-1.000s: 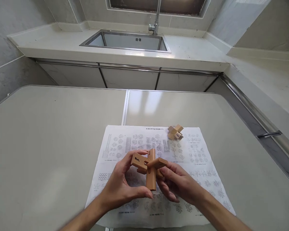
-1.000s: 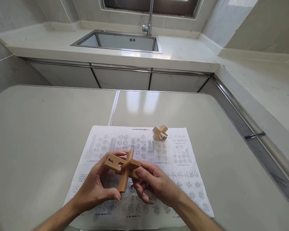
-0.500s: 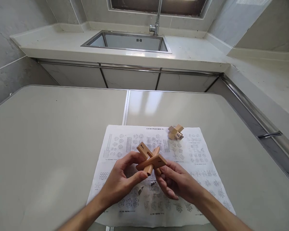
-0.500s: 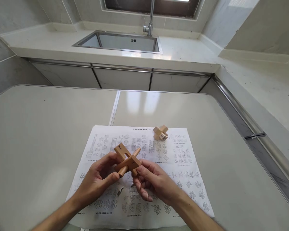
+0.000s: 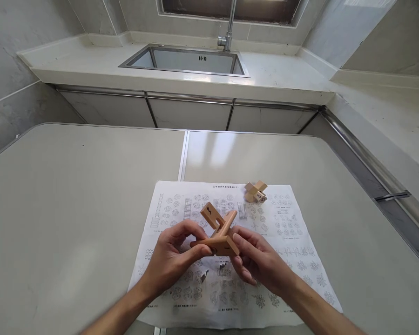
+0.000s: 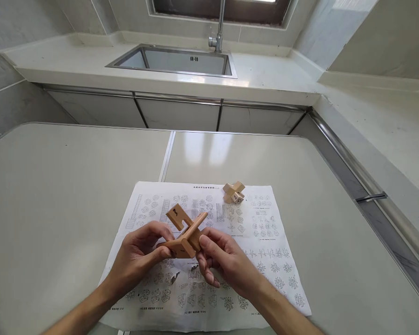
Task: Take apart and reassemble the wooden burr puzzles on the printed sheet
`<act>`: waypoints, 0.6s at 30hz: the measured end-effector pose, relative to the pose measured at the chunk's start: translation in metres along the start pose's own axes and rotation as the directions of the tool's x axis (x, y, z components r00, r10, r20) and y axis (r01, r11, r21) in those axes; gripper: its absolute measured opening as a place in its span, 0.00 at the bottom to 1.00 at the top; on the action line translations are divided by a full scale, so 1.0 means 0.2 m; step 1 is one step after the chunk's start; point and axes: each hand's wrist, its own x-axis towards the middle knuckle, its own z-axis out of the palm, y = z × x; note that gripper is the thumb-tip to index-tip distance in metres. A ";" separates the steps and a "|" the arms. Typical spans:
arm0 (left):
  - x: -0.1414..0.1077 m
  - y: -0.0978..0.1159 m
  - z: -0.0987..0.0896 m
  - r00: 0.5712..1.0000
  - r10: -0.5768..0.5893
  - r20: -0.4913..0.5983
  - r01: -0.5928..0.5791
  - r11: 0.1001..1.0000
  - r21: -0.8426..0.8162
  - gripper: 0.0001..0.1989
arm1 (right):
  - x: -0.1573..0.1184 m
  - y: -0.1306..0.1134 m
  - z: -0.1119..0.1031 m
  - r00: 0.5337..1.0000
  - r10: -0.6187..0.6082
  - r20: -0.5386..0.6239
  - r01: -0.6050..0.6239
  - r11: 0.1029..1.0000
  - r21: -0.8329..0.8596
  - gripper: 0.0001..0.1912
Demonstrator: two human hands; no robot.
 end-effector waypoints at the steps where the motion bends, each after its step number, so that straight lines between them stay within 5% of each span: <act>1: 0.00 0.00 0.00 1.000 0.008 0.004 -0.008 1.000 -0.007 0.20 | 0.00 0.00 0.00 1.000 -0.006 -0.005 0.006 1.000 -0.001 0.22; 13: 0.00 0.00 -0.02 0.992 0.107 0.063 -0.109 0.993 0.035 0.16 | 0.01 0.02 -0.02 0.982 -0.136 -0.128 0.144 0.988 0.056 0.20; 18: 0.03 0.04 -0.05 0.981 0.072 -0.178 -0.038 0.982 0.186 0.17 | 0.00 -0.01 -0.04 0.973 -0.159 -0.165 0.169 0.985 0.047 0.19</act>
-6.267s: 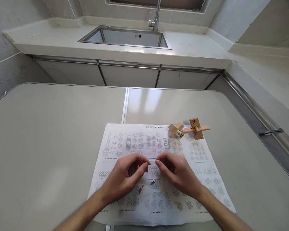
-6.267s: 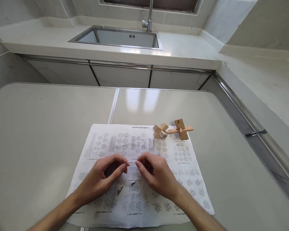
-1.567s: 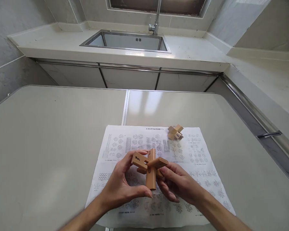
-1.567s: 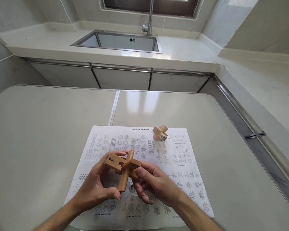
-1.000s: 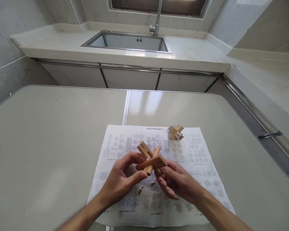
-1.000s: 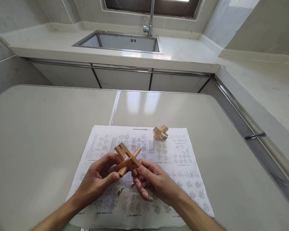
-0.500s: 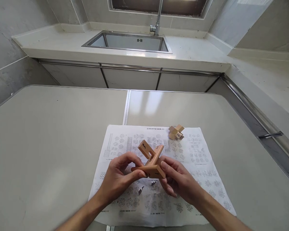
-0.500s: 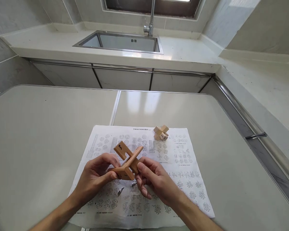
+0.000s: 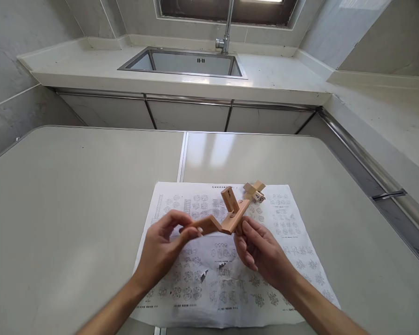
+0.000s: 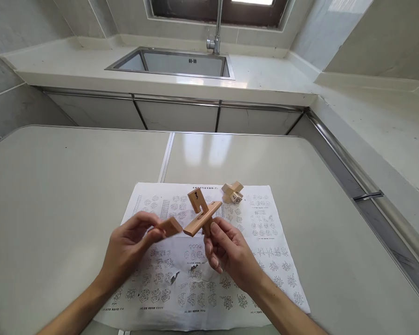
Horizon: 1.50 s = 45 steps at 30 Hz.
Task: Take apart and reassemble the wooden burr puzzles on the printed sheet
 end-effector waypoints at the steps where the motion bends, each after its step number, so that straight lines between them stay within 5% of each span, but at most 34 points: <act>1: 0.02 0.00 -0.01 0.999 -0.012 -0.052 0.014 0.999 0.040 0.17 | 0.00 0.00 0.00 1.000 0.000 0.001 0.000 1.000 -0.011 0.20; 4: 0.07 -0.01 -0.06 0.984 0.021 -0.175 0.013 0.981 0.194 0.17 | -0.01 0.00 0.00 1.000 0.001 0.010 0.000 0.999 -0.037 0.19; 8: 0.13 -0.06 -0.15 0.944 0.212 -0.251 -0.057 0.858 0.510 0.13 | -0.01 0.02 0.00 0.999 -0.010 0.048 0.013 0.998 -0.060 0.18; 17: 0.20 -0.16 -0.26 0.907 0.393 -0.149 -0.107 0.558 0.823 0.14 | 0.00 0.03 0.00 0.994 -0.020 0.106 0.034 0.991 -0.127 0.18; 25: 0.21 -0.18 -0.26 0.899 0.429 -0.085 -0.131 0.450 0.883 0.14 | -0.01 0.03 0.02 0.978 -0.018 0.207 0.057 0.981 -0.184 0.17; 36: 0.24 -0.20 -0.29 0.923 0.295 -0.246 0.011 0.620 0.785 0.15 | -0.02 0.01 0.05 0.963 -0.004 0.269 0.082 0.957 -0.279 0.18; 42: 0.18 -0.11 -0.22 0.857 0.454 -0.242 -0.114 0.626 0.772 0.14 | -0.03 0.01 0.04 0.967 -0.009 0.254 0.091 0.946 -0.311 0.18; 45: 0.12 -0.04 -0.15 0.958 0.251 -0.138 -0.148 0.846 0.513 0.16 | -0.03 0.02 0.04 0.973 -0.027 0.231 0.108 0.932 -0.345 0.19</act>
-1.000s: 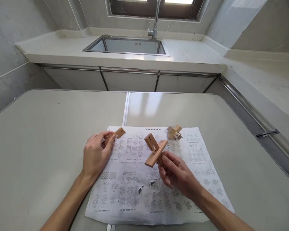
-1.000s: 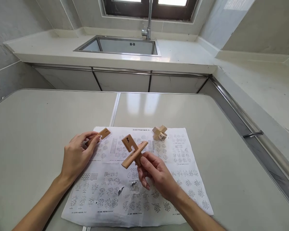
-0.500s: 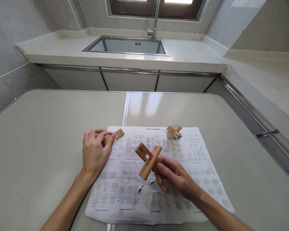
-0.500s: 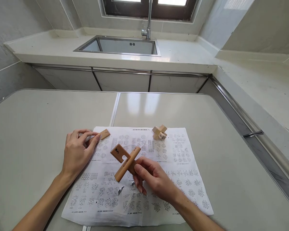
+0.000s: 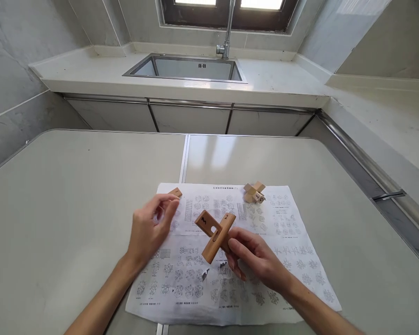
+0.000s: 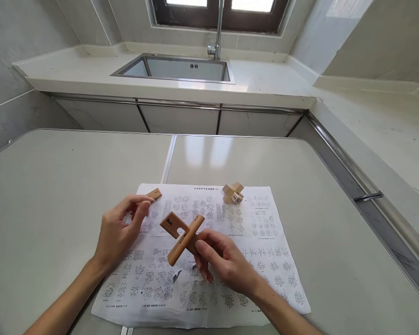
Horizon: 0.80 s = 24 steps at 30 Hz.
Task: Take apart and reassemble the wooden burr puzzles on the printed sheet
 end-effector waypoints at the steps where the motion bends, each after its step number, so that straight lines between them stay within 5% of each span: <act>1: -0.02 0.03 0.01 0.993 -0.037 0.116 0.051 0.992 -0.120 0.18 | 0.00 0.00 0.00 1.000 0.000 -0.012 0.000 1.000 -0.021 0.19; 4: -0.06 0.08 0.04 0.920 -0.026 0.392 0.186 0.907 -0.377 0.27 | 0.00 0.00 0.00 0.999 -0.002 -0.040 -0.002 0.996 -0.090 0.19; 7: -0.09 0.10 0.06 0.848 -0.037 0.528 0.319 0.832 -0.454 0.26 | 0.00 0.00 0.01 0.999 -0.006 -0.041 0.001 0.992 -0.129 0.20; 13: -0.10 0.11 0.08 0.802 -0.105 0.588 0.467 0.724 -0.508 0.21 | 0.00 0.03 -0.01 1.000 -0.007 0.014 0.008 1.000 -0.027 0.16; 19: -0.11 0.12 0.10 0.761 -0.057 0.646 0.510 0.669 -0.541 0.22 | 0.00 0.01 -0.02 0.993 -0.016 0.113 0.003 0.993 0.118 0.31; 24: -0.12 0.10 0.11 0.742 -0.037 0.670 0.524 0.655 -0.544 0.22 | 0.00 0.00 -0.02 0.983 0.010 0.183 -0.046 0.980 0.194 0.32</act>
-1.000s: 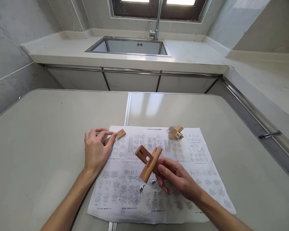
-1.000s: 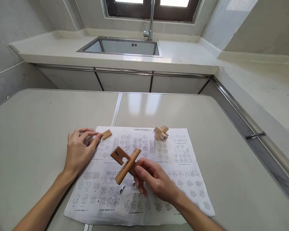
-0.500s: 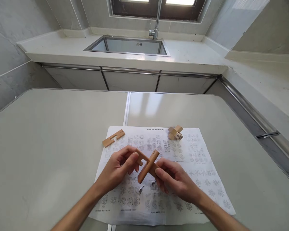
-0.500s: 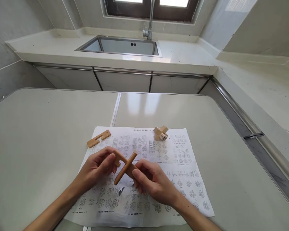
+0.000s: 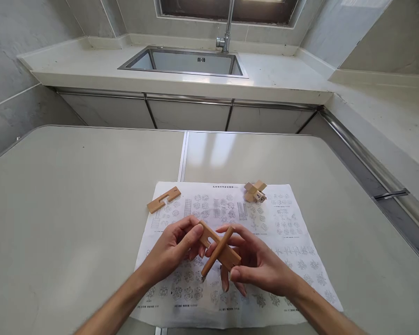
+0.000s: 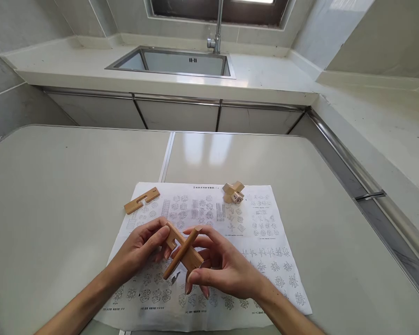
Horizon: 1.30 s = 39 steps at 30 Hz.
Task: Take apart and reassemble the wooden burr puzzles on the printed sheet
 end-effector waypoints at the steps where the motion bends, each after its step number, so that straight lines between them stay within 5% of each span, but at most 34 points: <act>1: 0.00 0.00 0.00 1.000 0.000 0.005 0.000 1.000 0.002 0.22 | 0.00 0.00 0.00 1.000 -0.001 -0.001 0.001 1.000 0.010 0.31; 20: 0.00 0.01 0.00 1.000 -0.010 -0.025 0.010 1.000 -0.013 0.22 | 0.00 0.01 -0.02 0.994 0.024 -0.109 -0.022 1.000 0.021 0.23; 39: 0.01 0.01 0.00 1.000 -0.006 -0.002 0.006 0.999 -0.051 0.21 | -0.01 0.00 -0.02 0.999 0.011 -0.051 -0.011 1.000 -0.005 0.22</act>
